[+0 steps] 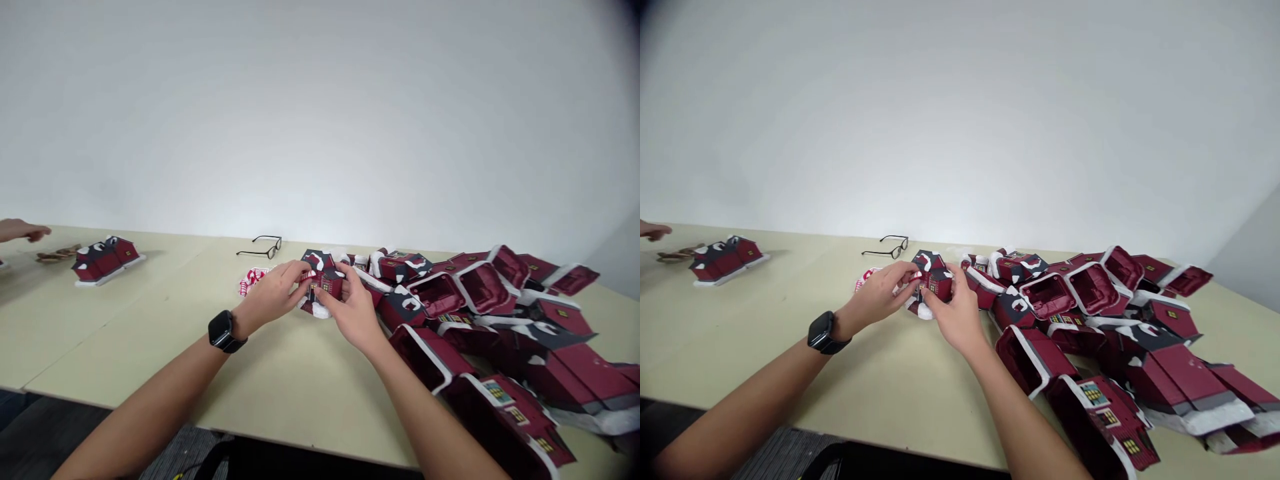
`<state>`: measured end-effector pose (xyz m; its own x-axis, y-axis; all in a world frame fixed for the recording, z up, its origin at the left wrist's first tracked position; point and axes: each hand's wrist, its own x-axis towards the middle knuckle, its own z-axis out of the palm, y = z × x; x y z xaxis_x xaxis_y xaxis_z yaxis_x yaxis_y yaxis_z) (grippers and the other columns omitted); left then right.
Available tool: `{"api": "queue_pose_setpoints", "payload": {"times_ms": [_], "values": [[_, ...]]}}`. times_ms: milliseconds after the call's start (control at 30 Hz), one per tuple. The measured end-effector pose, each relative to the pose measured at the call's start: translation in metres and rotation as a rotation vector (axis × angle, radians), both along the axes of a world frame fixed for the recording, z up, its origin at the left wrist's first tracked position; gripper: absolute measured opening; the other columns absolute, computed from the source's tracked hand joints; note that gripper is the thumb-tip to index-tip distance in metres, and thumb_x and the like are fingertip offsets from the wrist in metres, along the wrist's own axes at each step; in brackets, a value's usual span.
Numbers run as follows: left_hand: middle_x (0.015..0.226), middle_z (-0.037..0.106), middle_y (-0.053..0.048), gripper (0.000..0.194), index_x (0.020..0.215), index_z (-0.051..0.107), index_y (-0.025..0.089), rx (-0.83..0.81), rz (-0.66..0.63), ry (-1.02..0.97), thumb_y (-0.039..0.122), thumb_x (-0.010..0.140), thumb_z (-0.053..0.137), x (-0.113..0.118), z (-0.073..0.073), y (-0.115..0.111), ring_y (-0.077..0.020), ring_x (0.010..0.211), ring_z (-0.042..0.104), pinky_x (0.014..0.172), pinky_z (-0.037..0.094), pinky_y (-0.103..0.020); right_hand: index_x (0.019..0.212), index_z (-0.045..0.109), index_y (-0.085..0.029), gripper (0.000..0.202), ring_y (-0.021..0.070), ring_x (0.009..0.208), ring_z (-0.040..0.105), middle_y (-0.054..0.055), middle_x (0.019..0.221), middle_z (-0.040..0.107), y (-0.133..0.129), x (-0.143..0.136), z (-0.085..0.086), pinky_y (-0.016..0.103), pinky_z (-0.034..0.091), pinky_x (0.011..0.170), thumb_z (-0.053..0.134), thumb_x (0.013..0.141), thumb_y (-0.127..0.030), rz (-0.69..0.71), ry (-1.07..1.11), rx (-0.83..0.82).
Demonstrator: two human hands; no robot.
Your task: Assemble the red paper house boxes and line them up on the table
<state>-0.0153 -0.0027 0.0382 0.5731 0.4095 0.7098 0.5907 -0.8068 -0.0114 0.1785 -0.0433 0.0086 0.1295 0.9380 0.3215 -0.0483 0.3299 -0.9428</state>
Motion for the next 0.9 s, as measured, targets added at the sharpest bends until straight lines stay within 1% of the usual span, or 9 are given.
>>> {"api": "queue_pose_setpoints", "payload": {"times_ms": [100, 133, 233, 300, 433, 500, 600, 800, 900], "values": [[0.110, 0.070, -0.008, 0.015, 0.116, 0.063, 0.020, 0.058, -0.052, -0.084, 0.020, 0.104, 0.053, -0.001, 0.000, 0.000, -0.0175, 0.099, 0.068, 0.086, 0.057, -0.032, 0.139, 0.055, -0.026, 0.068, 0.0232, 0.097, 0.072, 0.007, 0.112, 0.076, -0.001, -0.001, 0.001, 0.038, 0.059, 0.083, 0.082, 0.079, -0.045, 0.006, -0.068, -0.011], [0.109, 0.071, -0.007, 0.015, 0.115, 0.064, 0.021, 0.077, -0.056, -0.112, 0.019, 0.103, 0.055, -0.001, 0.001, 0.000, -0.0166, 0.099, 0.068, 0.086, 0.057, -0.031, 0.139, 0.054, -0.026, 0.069, 0.0232, 0.096, 0.072, 0.006, 0.110, 0.077, -0.001, -0.001, 0.001, 0.037, 0.059, 0.082, 0.082, 0.079, -0.046, 0.015, -0.068, -0.018], [0.095, 0.071, -0.003, 0.015, 0.112, 0.067, 0.021, 0.132, -0.050, -0.151, 0.015, 0.100, 0.060, -0.002, 0.000, 0.002, -0.0135, 0.084, 0.066, 0.074, 0.055, -0.026, 0.139, 0.052, -0.024, 0.070, 0.0234, 0.093, 0.073, 0.006, 0.104, 0.077, -0.001, -0.002, 0.001, 0.037, 0.059, 0.080, 0.081, 0.080, -0.048, 0.042, -0.070, -0.030], [0.086, 0.068, -0.002, 0.015, 0.109, 0.068, 0.020, 0.184, -0.064, -0.158, 0.012, 0.099, 0.061, -0.003, -0.001, 0.006, -0.0127, 0.077, 0.063, 0.068, 0.052, -0.025, 0.139, 0.052, -0.023, 0.071, 0.0237, 0.091, 0.074, 0.007, 0.103, 0.078, -0.001, -0.002, 0.002, 0.037, 0.059, 0.079, 0.081, 0.079, -0.047, 0.053, -0.075, -0.033], [0.083, 0.065, -0.002, 0.020, 0.103, 0.070, 0.019, 0.282, -0.121, -0.155, 0.005, 0.097, 0.057, -0.009, -0.005, 0.016, -0.0128, 0.076, 0.059, 0.066, 0.051, -0.025, 0.136, 0.052, -0.021, 0.070, 0.0241, 0.092, 0.075, 0.009, 0.107, 0.078, -0.003, 0.000, 0.005, 0.037, 0.059, 0.080, 0.083, 0.077, -0.043, 0.077, -0.031, -0.056], [0.084, 0.065, -0.002, 0.022, 0.104, 0.070, 0.020, 0.308, -0.144, -0.149, 0.004, 0.096, 0.057, -0.011, -0.006, 0.020, -0.0129, 0.076, 0.059, 0.067, 0.051, -0.025, 0.134, 0.053, -0.020, 0.069, 0.0243, 0.092, 0.075, 0.010, 0.108, 0.078, -0.003, 0.001, 0.008, 0.036, 0.059, 0.079, 0.083, 0.077, -0.042, 0.083, -0.021, -0.080], [0.085, 0.065, -0.003, 0.026, 0.110, 0.070, 0.020, 0.331, -0.152, -0.130, 0.003, 0.096, 0.056, -0.012, -0.005, 0.019, -0.0133, 0.077, 0.059, 0.067, 0.052, -0.026, 0.131, 0.055, -0.020, 0.066, 0.0244, 0.091, 0.074, 0.010, 0.106, 0.077, -0.003, 0.002, 0.011, 0.036, 0.058, 0.078, 0.082, 0.076, -0.043, 0.081, -0.030, -0.094], [0.087, 0.067, -0.003, 0.038, 0.125, 0.065, 0.023, 0.363, -0.177, -0.036, 0.000, 0.097, 0.052, -0.010, 0.003, 0.009, -0.0141, 0.080, 0.061, 0.074, 0.055, -0.029, 0.132, 0.057, -0.019, 0.066, 0.0235, 0.088, 0.073, 0.008, 0.099, 0.077, -0.005, 0.001, 0.015, 0.036, 0.057, 0.077, 0.082, 0.075, -0.043, 0.102, -0.026, -0.096], [0.087, 0.067, -0.003, 0.040, 0.128, 0.062, 0.023, 0.378, -0.171, 0.003, 0.001, 0.097, 0.052, -0.010, 0.007, 0.007, -0.0149, 0.083, 0.062, 0.076, 0.056, -0.030, 0.133, 0.057, -0.018, 0.070, 0.0242, 0.091, 0.074, 0.008, 0.101, 0.077, -0.006, 0.001, 0.016, 0.036, 0.057, 0.079, 0.084, 0.074, -0.044, 0.111, -0.005, -0.116]]}}
